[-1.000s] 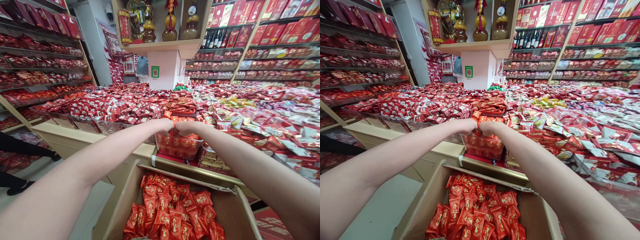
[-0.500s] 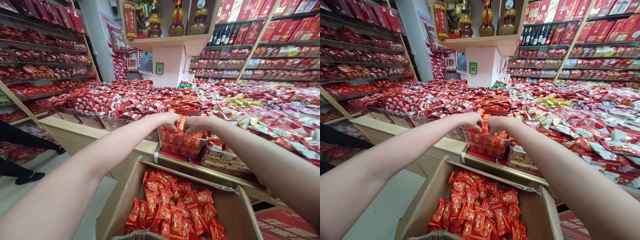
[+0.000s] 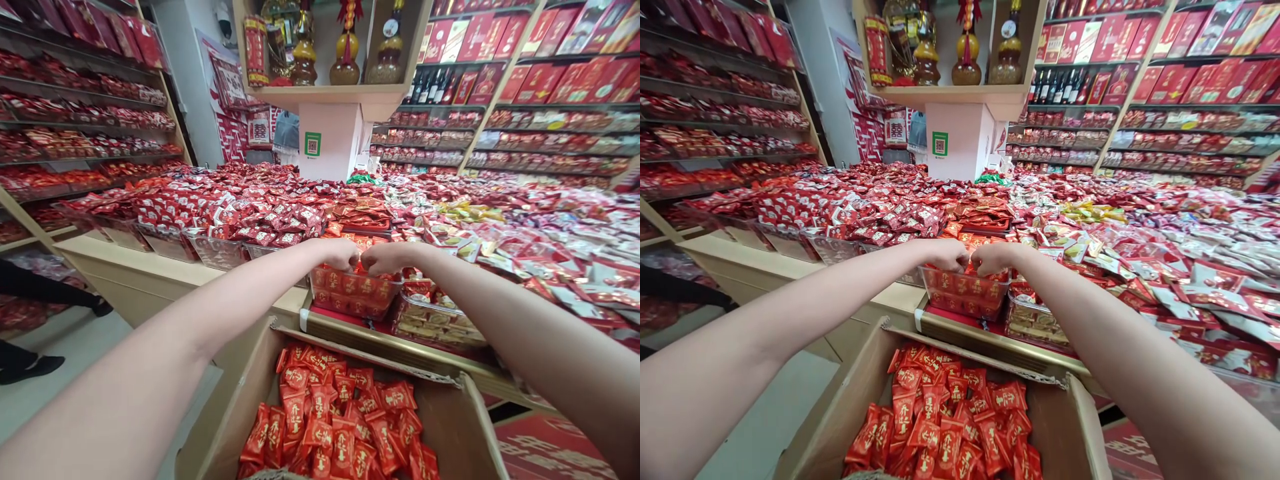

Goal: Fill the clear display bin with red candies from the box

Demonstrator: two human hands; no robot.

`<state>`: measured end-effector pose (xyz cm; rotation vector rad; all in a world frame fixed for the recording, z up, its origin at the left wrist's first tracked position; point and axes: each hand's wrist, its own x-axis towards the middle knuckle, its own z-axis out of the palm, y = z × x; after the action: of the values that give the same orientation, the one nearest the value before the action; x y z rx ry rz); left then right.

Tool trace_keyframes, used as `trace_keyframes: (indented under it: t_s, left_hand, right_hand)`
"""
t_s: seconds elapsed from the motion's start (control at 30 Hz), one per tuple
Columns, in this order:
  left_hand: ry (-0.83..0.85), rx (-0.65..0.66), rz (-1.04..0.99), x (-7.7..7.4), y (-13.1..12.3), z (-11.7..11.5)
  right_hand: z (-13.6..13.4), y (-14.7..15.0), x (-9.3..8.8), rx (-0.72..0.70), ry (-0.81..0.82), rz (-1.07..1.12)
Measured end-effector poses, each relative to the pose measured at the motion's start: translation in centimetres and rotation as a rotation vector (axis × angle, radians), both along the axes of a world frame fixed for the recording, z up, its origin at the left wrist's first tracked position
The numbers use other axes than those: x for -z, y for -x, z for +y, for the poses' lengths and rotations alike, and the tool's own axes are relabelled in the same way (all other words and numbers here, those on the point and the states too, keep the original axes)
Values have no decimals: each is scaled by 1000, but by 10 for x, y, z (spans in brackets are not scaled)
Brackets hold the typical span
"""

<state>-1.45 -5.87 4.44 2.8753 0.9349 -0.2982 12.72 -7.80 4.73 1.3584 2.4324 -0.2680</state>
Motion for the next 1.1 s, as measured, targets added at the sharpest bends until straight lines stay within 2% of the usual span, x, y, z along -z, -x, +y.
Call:
trace_keyframes:
  t_s: [0.23,0.37,0.77,1.1]
  left_hand:
    - [-46,-33,20,1,2,5]
    - [8,-19,53,2,0,4]
    - [42,-6,40,0,2,8]
    - [33,9,34,12,0,7]
  right_hand:
    - [13,-9,-2,46,62,73]
    - [14,-9,-3,92,100,94]
    - [14,-11,-6,63,103,102]
    - [11,2,0,44,24,1]
